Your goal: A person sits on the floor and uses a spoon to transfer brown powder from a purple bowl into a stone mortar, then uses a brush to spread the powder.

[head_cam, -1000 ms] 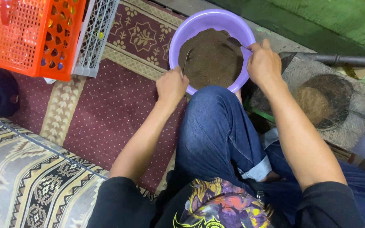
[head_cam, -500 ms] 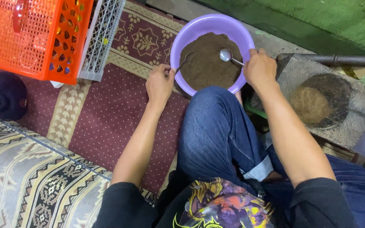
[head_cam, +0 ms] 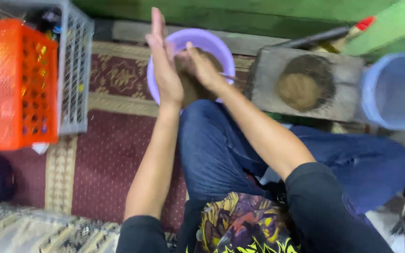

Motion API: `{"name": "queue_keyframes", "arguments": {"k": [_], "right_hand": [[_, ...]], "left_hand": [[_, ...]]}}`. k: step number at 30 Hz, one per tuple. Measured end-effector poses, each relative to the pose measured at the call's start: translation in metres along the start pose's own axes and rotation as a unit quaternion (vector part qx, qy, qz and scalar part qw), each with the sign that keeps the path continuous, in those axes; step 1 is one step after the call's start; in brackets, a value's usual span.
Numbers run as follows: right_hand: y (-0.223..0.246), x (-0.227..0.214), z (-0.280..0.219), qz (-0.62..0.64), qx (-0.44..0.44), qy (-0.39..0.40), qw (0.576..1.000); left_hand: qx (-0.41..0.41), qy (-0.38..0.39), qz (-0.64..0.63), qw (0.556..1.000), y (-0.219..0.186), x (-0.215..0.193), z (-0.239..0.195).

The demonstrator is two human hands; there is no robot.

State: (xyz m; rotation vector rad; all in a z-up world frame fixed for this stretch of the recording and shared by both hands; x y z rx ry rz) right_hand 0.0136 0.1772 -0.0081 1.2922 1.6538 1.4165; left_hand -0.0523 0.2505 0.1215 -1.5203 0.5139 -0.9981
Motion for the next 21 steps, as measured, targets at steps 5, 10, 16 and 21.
{"name": "queue_keyframes", "arguments": {"k": [5, 10, 16, 21], "right_hand": [[0.069, -0.008, -0.043, 0.421, 0.196, 0.154, 0.872], [0.134, -0.153, -0.070, 0.302, 0.076, 0.109, 0.944], [0.123, -0.396, -0.032, -0.675, -0.178, -0.157, 0.698], [0.061, -0.404, -0.003, -0.859, -0.172, 0.000, 0.482]], "left_hand": [[0.362, 0.263, 0.486, 0.751, 0.068, 0.018, -0.024], [0.148, 0.275, 0.534, 0.786, 0.125, -0.018, -0.007], [0.009, 0.142, 0.407, 0.902, 0.060, 0.051, -0.035], [0.149, 0.292, 0.356, 0.875, 0.097, 0.185, -0.028]]}}
Point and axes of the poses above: each hand's wrist, its own z-axis towards the middle knuckle, its own x-axis out of the palm, y = z × x, the point moved 9 cm from there along z, towards the middle knuckle, and after that the axes turned 7 degrees about -y, right-handed, at the moved point
